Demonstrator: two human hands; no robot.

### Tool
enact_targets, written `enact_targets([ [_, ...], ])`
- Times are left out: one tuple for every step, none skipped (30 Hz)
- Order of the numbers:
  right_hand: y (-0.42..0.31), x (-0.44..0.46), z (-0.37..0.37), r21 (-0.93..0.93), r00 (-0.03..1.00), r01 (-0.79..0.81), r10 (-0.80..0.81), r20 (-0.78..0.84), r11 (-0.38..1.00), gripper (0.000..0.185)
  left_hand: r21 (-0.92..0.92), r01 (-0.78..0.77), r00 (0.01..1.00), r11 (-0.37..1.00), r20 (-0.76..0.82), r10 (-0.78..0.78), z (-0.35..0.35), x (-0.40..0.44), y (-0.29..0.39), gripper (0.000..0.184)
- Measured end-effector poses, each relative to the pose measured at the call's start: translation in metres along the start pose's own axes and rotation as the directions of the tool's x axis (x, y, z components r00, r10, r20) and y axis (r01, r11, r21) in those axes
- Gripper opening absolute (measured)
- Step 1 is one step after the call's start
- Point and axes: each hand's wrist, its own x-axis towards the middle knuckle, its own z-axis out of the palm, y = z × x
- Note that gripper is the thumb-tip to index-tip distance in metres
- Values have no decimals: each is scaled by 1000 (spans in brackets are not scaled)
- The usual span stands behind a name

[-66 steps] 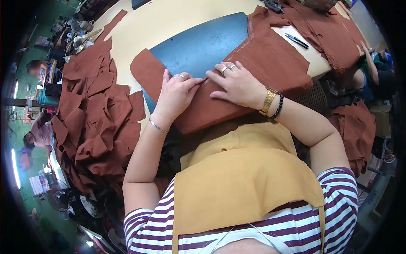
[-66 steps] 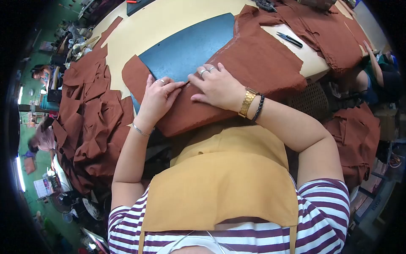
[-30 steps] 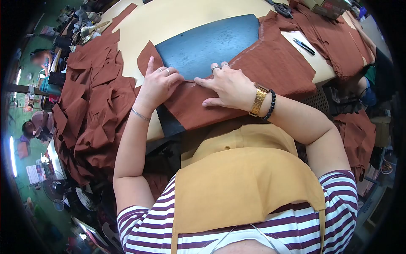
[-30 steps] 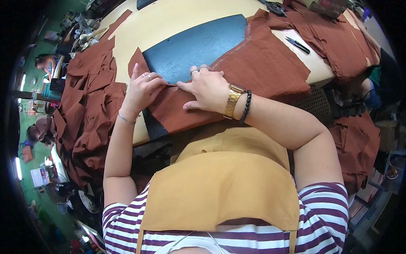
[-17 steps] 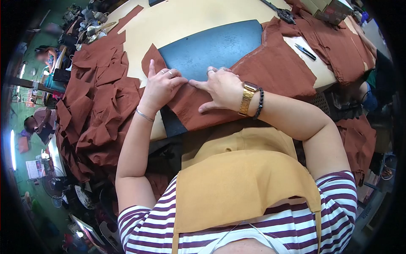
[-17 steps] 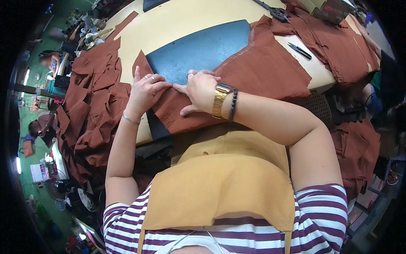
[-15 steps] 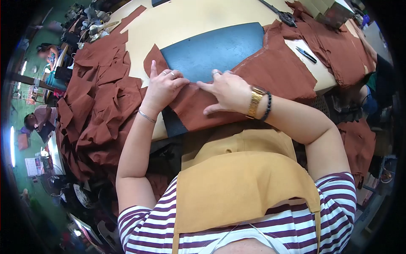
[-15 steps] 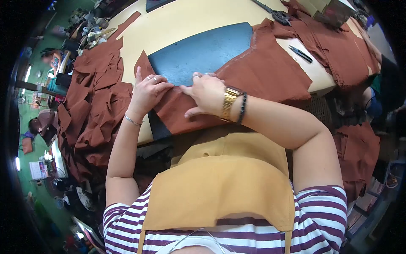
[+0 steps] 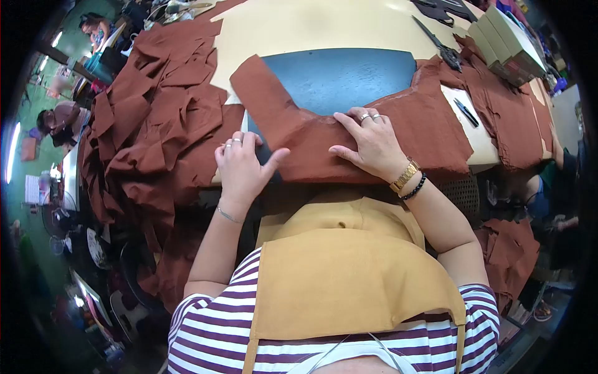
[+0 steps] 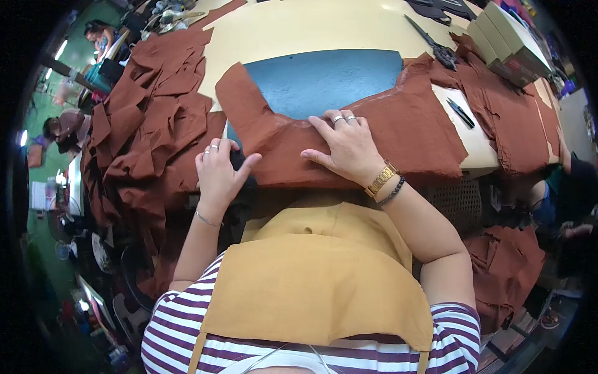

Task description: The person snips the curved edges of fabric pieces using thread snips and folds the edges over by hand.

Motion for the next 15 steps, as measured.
enact_targets([
  [-5,2,-3,-17,1000,-9,10,22,1000,61,-17,23,1000,1000,1,-23,-2,-8,4,55],
  [-10,2,-4,-33,999,-17,19,45,999,61,-21,11,1000,1000,-11,-11,-1,-14,7,56],
  [-14,2,-2,-32,999,-25,26,37,999,60,-63,-19,999,998,-40,16,4,-19,10,54],
  [-14,4,0,-30,999,-31,32,31,999,60,-104,-46,997,994,-70,39,12,-23,13,53],
  [-15,5,2,-29,999,-34,35,21,999,60,-142,-75,992,987,-107,60,18,-23,16,51],
  [-17,7,2,-30,1000,4,-5,-24,1000,55,-294,-44,998,955,-55,29,21,-22,17,48],
  [-17,9,1,84,1000,-6,7,-13,996,52,-439,-4,1000,899,-1,3,24,-20,16,46],
  [-16,12,-1,197,1000,-18,18,2,980,49,-571,42,999,820,53,-15,26,-19,16,43],
  [-14,16,-3,307,999,-32,28,19,951,47,-799,60,995,599,1,-98,27,-17,19,37],
  [-14,19,-8,367,997,22,8,-80,930,40,-946,38,981,321,-27,-194,22,-14,24,30],
  [-7,20,-8,306,995,22,8,-96,952,38,-1000,-24,956,19,-28,-293,14,-14,23,24],
  [-5,21,-11,332,992,-9,49,-113,943,37,-995,103,908,16,87,-410,-6,-16,12,22],
  [3,23,-12,281,990,-46,81,-115,958,35,-974,225,833,-4,194,-519,-25,-20,-10,21],
  [19,23,-7,274,987,-26,69,-147,961,34,-977,199,838,-76,210,-503,-23,-27,-68,22],
  [27,23,-10,313,992,-33,69,-103,949,34,-980,159,847,122,72,-526,-39,-42,-97,23],
])
